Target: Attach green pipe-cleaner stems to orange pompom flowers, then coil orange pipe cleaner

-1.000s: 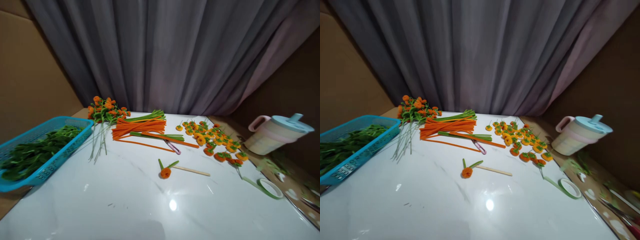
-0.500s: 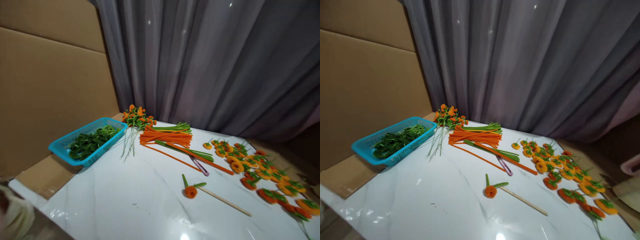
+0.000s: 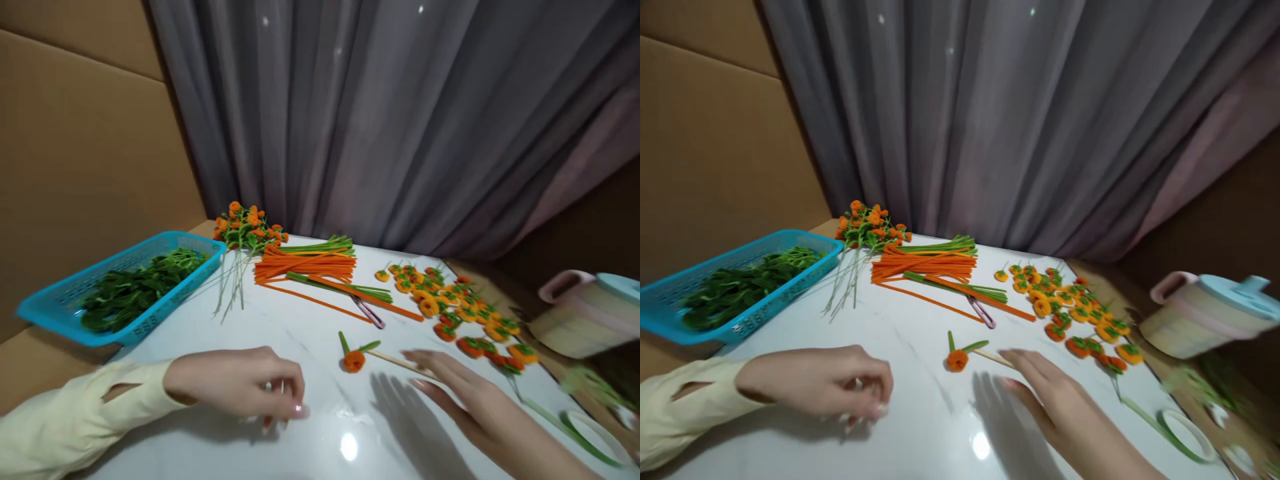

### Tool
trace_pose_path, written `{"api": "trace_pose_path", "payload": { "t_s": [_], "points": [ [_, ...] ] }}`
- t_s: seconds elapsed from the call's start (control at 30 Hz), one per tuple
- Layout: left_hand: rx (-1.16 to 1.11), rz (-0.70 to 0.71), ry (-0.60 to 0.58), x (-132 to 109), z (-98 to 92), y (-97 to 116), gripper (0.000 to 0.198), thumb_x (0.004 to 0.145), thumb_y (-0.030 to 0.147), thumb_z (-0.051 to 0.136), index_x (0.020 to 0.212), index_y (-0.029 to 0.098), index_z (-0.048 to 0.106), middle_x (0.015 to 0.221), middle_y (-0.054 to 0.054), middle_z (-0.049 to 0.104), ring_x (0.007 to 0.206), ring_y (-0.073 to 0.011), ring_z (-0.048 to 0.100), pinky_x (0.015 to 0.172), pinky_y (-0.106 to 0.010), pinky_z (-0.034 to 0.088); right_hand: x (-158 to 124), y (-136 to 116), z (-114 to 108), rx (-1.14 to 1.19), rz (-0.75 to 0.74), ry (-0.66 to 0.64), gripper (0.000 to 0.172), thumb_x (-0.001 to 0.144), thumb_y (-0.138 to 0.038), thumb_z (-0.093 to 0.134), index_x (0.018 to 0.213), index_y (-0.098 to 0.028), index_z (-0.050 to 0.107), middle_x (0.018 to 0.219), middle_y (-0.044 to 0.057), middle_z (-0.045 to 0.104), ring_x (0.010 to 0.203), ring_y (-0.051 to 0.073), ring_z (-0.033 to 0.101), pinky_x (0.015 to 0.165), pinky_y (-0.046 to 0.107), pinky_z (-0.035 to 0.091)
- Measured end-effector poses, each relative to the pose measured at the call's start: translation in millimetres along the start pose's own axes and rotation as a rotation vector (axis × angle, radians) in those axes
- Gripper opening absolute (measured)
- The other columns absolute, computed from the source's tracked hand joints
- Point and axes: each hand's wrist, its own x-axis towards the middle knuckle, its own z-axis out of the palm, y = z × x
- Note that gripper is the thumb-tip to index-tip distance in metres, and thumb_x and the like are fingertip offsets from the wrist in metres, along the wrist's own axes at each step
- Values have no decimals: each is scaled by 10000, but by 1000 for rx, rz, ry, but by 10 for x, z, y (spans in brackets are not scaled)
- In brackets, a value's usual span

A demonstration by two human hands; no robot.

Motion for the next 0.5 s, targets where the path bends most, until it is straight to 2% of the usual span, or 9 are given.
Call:
{"api": "trace_pose_path", "payload": {
  "t_s": [0.03,0.07,0.13,0.2,0.23,0.33,0.4,0.5],
  "points": [
    [-156,-74,-1,156,61,-104,312,847,479,479,883,176,543,729,-32,649,536,-110,583,413,-176,407,50,27,104,-9,11,-122,258,899,-288,496,1142,-218,546,1041,100,632,898,205,632,734,309,562],
    [-293,-112,-12,300,124,-210,353,821,518,498,892,172,506,735,-35,646,494,-109,572,367,-172,389,99,52,217,-32,42,-170,303,904,-273,485,1201,-216,499,1118,114,597,981,218,605,787,343,550],
    [-512,-149,-54,552,221,-374,434,756,575,551,855,159,475,684,-41,643,456,-123,576,346,-188,403,176,87,435,-60,8,-177,336,906,-195,445,1242,-186,453,1207,145,536,1071,234,551,822,373,529],
    [-692,-194,-84,750,260,-444,489,736,608,548,837,131,504,682,-70,653,489,-151,612,370,-215,449,214,98,598,-90,-48,-205,302,894,-103,408,1175,-173,492,1180,143,549,1045,227,551,822,377,513],
    [-770,-211,-82,827,262,-449,502,745,607,540,842,115,525,703,-91,664,527,-161,633,403,-224,474,219,93,652,-91,-48,-210,265,891,-81,394,1111,-162,517,1070,126,597,949,211,578,774,357,520],
    [-956,-231,-44,969,250,-428,494,779,568,534,876,85,563,814,-139,690,629,-162,667,480,-203,501,201,52,708,-132,-57,-151,225,905,-69,332,932,-145,543,775,72,615,682,181,554,593,303,493],
    [-1023,-204,-32,997,255,-427,454,790,526,554,897,86,571,881,-144,689,668,-160,673,480,-188,501,181,15,688,-199,-150,-79,240,924,-88,307,928,-125,544,774,87,621,652,184,535,565,307,468],
    [-1051,-123,23,973,289,-449,338,797,413,605,935,106,573,919,-109,675,765,-175,680,513,-187,521,166,-43,637,-271,-326,-11,242,927,-84,313,982,-78,549,866,129,645,709,201,553,599,326,460]
  ]
}}
